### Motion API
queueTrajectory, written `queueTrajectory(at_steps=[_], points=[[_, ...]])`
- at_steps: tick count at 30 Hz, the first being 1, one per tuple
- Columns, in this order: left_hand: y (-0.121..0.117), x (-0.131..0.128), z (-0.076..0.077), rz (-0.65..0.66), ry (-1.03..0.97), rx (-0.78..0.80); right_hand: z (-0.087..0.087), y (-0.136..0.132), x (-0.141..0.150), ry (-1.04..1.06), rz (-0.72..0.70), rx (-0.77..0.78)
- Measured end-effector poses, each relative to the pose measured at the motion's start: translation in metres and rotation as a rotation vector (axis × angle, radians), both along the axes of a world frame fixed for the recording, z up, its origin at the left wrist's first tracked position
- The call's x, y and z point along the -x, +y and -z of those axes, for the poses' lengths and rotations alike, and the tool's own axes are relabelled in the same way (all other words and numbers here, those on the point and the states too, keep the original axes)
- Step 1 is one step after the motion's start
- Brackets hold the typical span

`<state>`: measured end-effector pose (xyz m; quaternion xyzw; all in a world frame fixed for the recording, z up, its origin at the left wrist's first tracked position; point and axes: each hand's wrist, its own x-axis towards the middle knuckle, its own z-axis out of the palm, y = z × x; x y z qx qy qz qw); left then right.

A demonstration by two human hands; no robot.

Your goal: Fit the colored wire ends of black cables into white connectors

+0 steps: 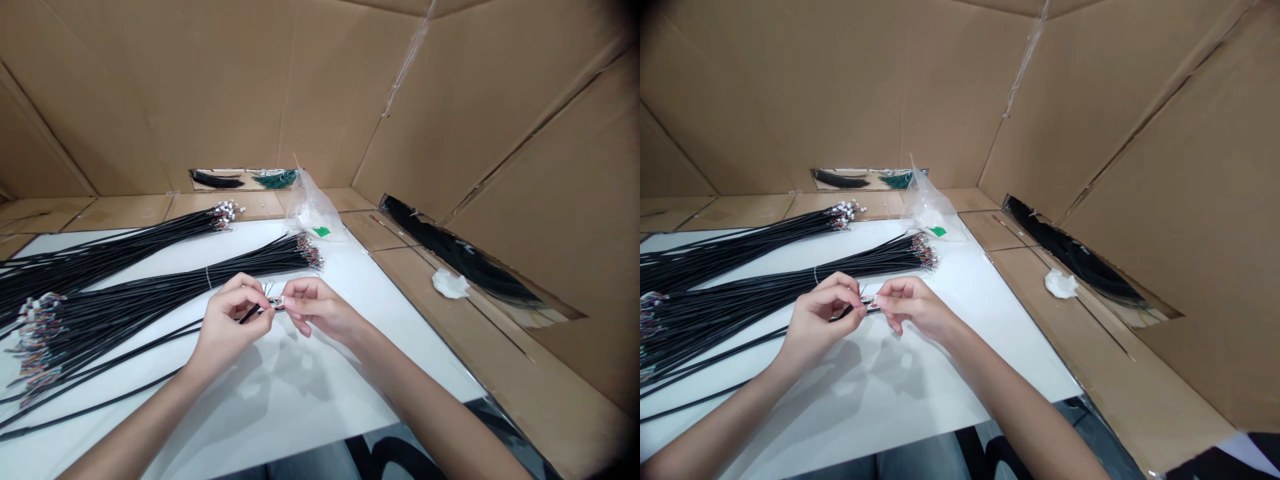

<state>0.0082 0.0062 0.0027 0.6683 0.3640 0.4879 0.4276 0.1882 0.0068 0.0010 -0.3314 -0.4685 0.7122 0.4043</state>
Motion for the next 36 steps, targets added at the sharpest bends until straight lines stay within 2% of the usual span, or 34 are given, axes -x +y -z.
queueTrajectory(at_steps=[4,7,25,36], points=[[-0.0043,0.0007,0.0006,-0.034,0.098,-0.170,-0.0010,-0.0003,-0.0008,0.001,-0.022,-0.020],[-0.0058,0.0020,0.0016,-0.026,0.126,-0.236,-0.0016,-0.0008,-0.0013,-0.007,-0.034,-0.037],[-0.0055,0.0042,0.0024,-0.020,0.136,-0.290,-0.0011,-0.0011,-0.0015,-0.005,-0.037,-0.020],[-0.0035,0.0051,0.0031,-0.010,0.199,-0.380,-0.0014,-0.0008,-0.0017,-0.054,-0.031,-0.041]])
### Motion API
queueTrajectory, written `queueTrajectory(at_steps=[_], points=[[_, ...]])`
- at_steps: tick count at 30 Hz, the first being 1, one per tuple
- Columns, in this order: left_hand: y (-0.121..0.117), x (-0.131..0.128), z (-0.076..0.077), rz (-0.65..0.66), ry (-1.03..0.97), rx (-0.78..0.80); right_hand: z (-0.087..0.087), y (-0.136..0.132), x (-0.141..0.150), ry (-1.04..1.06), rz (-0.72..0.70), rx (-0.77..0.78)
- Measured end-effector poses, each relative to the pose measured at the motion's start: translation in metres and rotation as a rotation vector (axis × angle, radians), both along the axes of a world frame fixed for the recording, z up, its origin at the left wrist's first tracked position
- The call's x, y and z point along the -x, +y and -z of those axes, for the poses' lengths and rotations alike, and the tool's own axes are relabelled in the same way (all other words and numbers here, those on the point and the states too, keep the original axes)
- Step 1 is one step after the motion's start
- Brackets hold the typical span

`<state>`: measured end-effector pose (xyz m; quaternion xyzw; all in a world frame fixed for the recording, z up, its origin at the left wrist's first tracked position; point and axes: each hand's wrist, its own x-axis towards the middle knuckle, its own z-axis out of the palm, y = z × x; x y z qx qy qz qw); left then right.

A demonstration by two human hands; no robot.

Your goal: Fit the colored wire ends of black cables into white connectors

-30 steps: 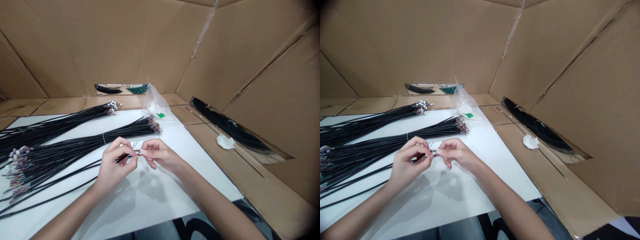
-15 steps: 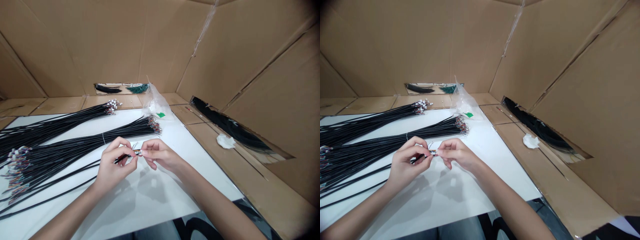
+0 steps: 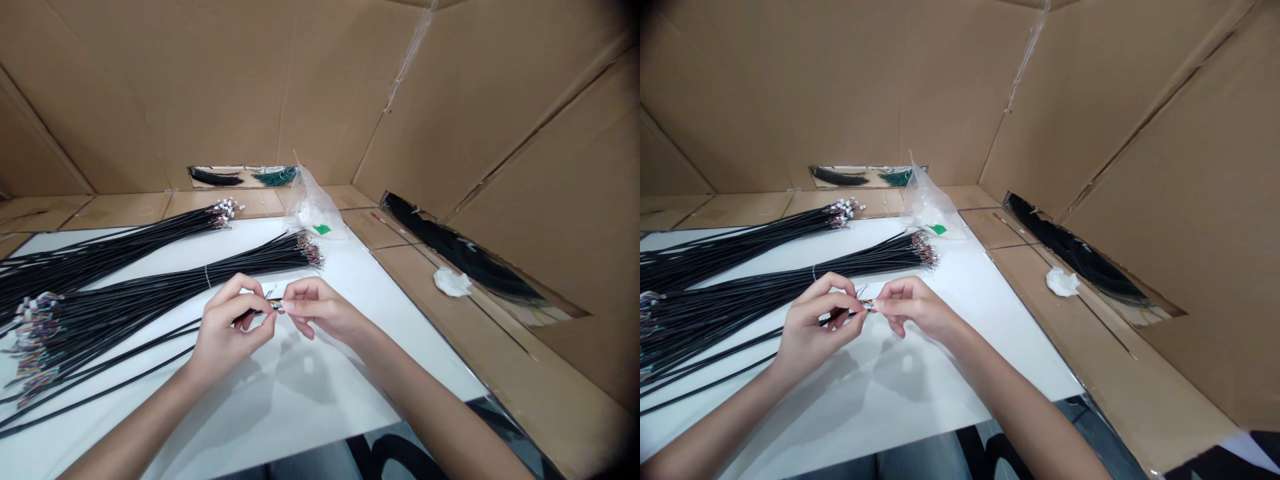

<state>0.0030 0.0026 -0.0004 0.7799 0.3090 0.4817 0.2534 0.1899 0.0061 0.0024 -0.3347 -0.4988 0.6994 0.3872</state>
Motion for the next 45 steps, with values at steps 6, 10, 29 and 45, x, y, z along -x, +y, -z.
queueTrajectory(at_steps=[6,10,29,45], points=[[0.001,0.001,0.001,-0.003,0.032,-0.048,0.000,0.000,0.000,-0.043,0.008,-0.009],[0.002,0.002,0.001,0.008,0.044,-0.073,0.000,0.000,0.000,-0.065,0.026,-0.039],[0.001,-0.005,0.005,-0.070,0.029,0.378,0.003,-0.004,0.011,-0.383,0.285,-0.253],[0.006,-0.004,0.009,0.084,-0.152,0.731,0.013,-0.003,0.013,-0.679,0.416,-0.582]])
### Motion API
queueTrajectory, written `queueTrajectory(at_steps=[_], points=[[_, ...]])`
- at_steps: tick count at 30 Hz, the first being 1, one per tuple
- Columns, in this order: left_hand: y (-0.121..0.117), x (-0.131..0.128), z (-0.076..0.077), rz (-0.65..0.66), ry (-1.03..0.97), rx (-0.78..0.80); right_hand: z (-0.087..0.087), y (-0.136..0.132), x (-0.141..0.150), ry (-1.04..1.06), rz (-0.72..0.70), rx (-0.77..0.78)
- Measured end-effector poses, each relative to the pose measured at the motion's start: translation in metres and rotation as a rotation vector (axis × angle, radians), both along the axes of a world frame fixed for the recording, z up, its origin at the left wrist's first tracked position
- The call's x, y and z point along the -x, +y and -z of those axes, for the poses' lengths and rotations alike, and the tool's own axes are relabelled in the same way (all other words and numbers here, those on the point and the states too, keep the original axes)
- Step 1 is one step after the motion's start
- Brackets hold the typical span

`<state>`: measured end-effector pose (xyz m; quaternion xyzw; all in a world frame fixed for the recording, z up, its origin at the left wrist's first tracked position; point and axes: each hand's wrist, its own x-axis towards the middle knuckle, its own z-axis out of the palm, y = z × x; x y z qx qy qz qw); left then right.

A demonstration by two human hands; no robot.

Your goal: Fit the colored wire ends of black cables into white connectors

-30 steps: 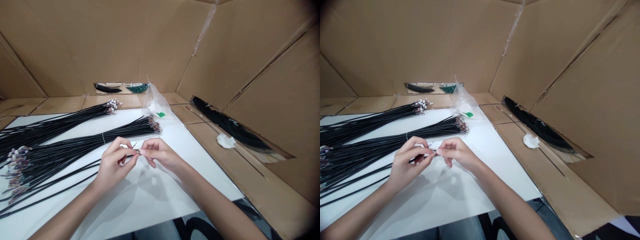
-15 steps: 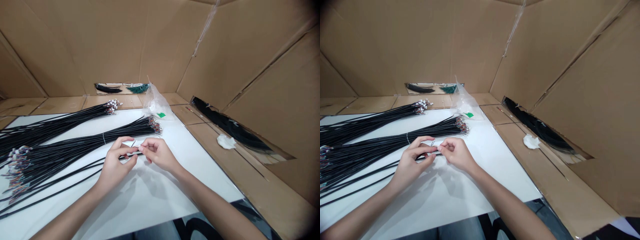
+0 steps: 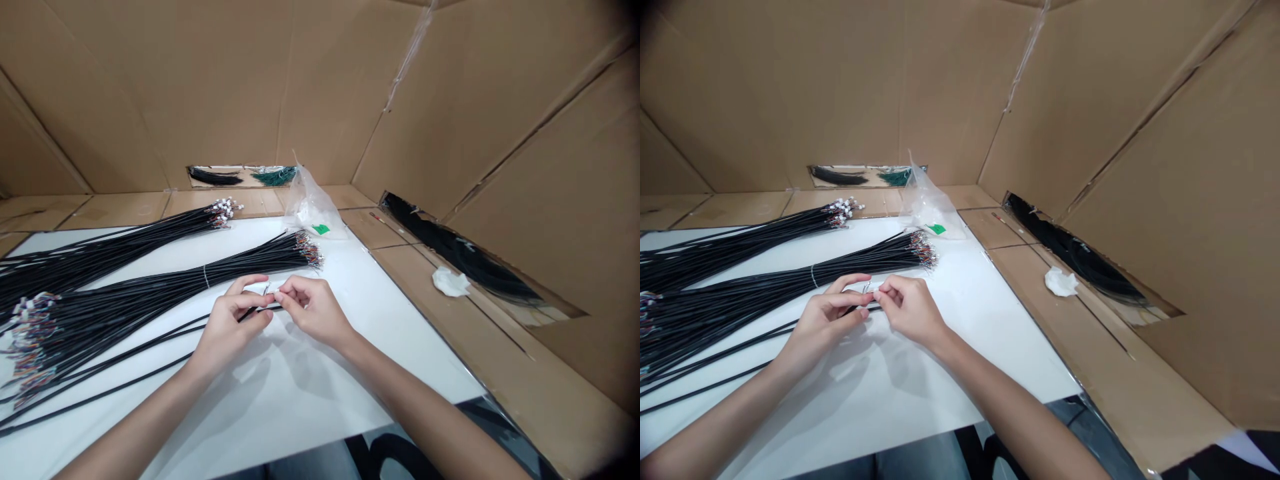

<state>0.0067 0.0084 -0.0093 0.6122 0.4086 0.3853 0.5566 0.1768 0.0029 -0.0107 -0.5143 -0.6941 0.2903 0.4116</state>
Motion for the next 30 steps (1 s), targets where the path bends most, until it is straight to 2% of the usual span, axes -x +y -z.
queueTrajectory(at_steps=[6,10,22,30], points=[[0.001,0.000,0.000,0.021,0.005,0.007,0.003,0.000,0.001,0.029,-0.003,0.057],[0.002,0.000,0.000,0.018,-0.012,0.007,0.005,0.002,0.001,0.122,-0.027,0.095],[0.008,0.003,0.012,0.056,0.077,-0.107,0.014,0.009,0.001,0.264,-0.065,0.234],[0.008,0.001,0.006,-0.044,0.108,-0.105,0.010,0.015,-0.009,0.464,-0.194,0.439]])
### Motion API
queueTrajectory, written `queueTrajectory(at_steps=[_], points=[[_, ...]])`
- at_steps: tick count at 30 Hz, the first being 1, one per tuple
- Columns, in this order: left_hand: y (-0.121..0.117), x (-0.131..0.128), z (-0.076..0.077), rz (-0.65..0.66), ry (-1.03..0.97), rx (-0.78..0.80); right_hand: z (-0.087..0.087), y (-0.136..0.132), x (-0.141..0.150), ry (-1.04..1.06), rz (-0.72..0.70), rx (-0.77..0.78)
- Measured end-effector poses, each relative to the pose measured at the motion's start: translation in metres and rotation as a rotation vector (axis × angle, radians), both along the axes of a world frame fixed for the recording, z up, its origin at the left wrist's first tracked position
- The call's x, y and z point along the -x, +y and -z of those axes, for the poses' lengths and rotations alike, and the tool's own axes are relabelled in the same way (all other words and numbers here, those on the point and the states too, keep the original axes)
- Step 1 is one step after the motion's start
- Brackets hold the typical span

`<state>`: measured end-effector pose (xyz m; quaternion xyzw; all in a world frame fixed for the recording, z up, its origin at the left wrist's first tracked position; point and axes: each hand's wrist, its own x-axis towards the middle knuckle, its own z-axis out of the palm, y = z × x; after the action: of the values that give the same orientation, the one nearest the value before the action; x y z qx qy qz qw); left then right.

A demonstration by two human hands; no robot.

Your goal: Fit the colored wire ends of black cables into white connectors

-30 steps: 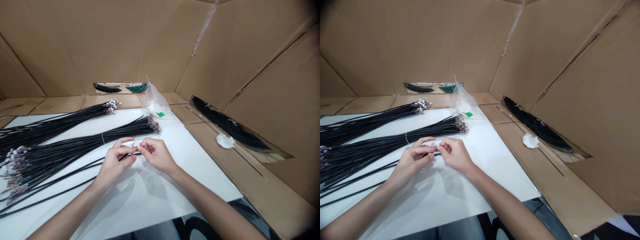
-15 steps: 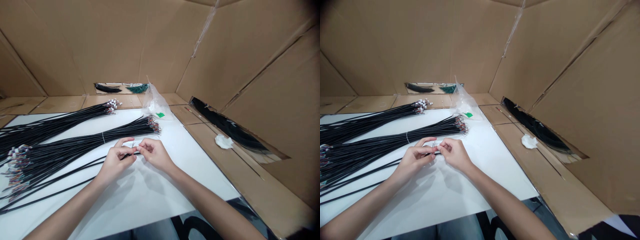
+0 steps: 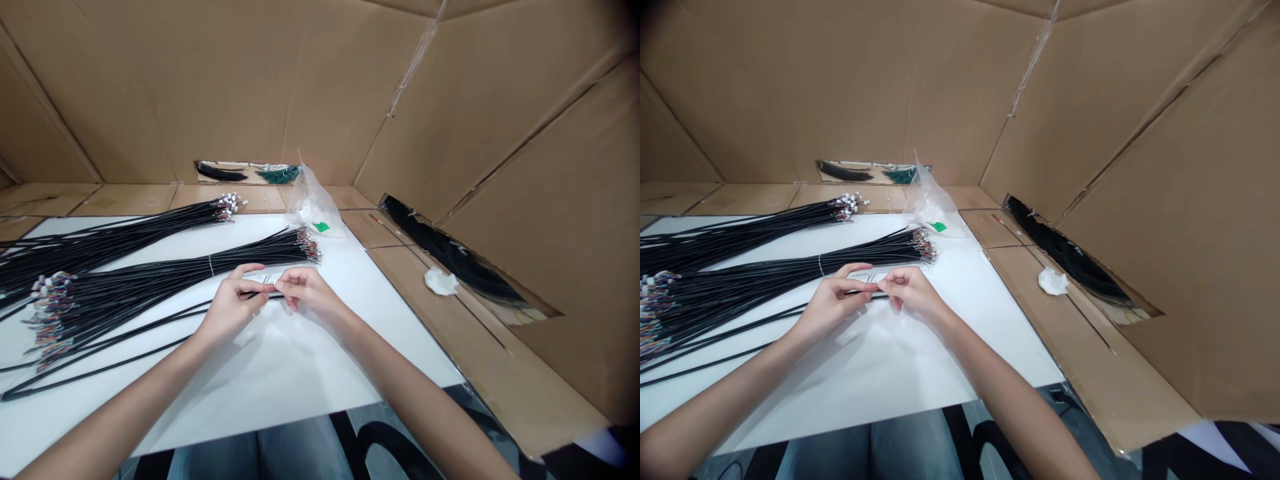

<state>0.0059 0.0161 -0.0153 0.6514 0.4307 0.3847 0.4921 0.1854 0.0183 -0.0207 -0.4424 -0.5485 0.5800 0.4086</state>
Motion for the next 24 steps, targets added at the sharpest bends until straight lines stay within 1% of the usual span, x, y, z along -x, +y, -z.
queueTrajectory(at_steps=[4,7,11,16,20,24], points=[[-0.0010,0.0002,0.0005,-0.046,0.034,-0.096,0.0034,0.0021,-0.0004,0.127,-0.042,0.120],[-0.0014,0.0002,0.0023,-0.063,0.035,-0.150,0.0038,0.0019,-0.0004,0.200,-0.077,0.179],[-0.0021,0.0001,0.0022,-0.096,0.052,-0.209,0.0015,0.0007,-0.0006,0.250,-0.107,0.215],[-0.0038,0.0003,-0.0008,-0.104,0.074,-0.311,-0.0029,-0.0008,0.0000,0.264,-0.097,0.220],[-0.0048,0.0017,-0.0022,-0.105,0.058,-0.336,-0.0040,-0.0010,0.0002,0.265,-0.088,0.219],[-0.0045,0.0029,-0.0023,-0.152,-0.027,-0.272,-0.0021,-0.0004,0.0001,0.270,-0.078,0.214]])
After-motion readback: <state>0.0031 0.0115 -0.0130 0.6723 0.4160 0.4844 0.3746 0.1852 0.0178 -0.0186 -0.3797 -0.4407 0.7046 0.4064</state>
